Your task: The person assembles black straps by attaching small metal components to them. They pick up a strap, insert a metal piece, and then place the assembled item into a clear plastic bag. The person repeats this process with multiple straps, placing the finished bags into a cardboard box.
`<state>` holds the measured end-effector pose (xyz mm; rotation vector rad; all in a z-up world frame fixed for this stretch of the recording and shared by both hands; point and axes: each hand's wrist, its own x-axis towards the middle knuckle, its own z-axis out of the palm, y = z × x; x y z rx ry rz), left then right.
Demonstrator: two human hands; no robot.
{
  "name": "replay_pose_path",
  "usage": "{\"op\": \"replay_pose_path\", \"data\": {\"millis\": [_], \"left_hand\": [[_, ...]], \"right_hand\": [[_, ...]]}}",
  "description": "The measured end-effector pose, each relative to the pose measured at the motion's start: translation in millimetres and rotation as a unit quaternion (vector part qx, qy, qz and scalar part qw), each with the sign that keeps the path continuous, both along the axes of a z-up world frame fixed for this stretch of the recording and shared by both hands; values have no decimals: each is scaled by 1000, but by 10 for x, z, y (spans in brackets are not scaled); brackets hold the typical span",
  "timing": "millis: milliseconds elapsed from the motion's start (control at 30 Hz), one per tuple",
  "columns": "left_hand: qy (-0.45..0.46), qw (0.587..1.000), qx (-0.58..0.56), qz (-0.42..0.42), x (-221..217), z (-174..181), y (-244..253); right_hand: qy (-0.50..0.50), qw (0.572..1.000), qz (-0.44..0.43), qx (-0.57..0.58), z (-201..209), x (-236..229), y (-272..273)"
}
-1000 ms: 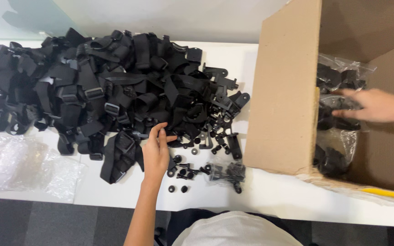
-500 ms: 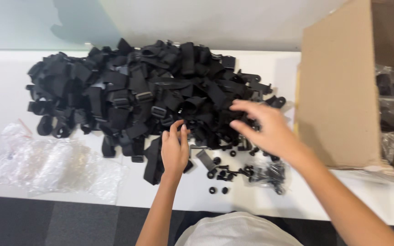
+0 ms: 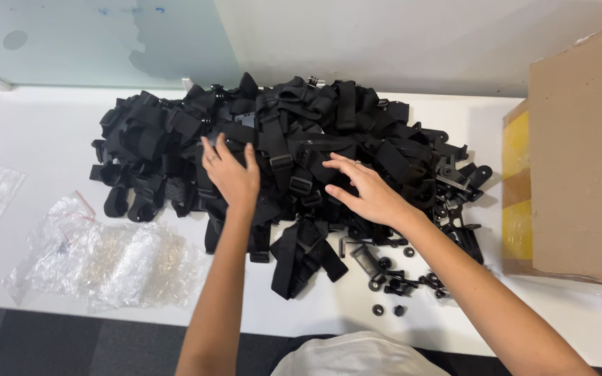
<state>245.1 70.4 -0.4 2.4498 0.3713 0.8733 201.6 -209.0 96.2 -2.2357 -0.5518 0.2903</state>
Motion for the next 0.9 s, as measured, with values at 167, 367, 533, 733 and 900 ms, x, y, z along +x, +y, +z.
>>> {"op": "replay_pose_path", "data": {"millis": [167, 367, 533, 733, 900], "left_hand": [[49, 992, 51, -109, 447, -102, 445], [125, 973, 25, -195, 465, -47, 425], [24, 985, 1, -173, 315, -128, 314], [-119, 965, -90, -215, -383, 417, -329], [-122, 920, -93, -360, -1110, 795, -891]], "right_hand": [[16, 1000, -7, -9, 14, 56, 219], [51, 998, -13, -13, -21, 87, 418], [67, 997, -19, 24, -199, 66, 459], [289, 904, -123, 291, -391, 96, 605], [427, 749, -153, 483, -219, 0, 479]]}}
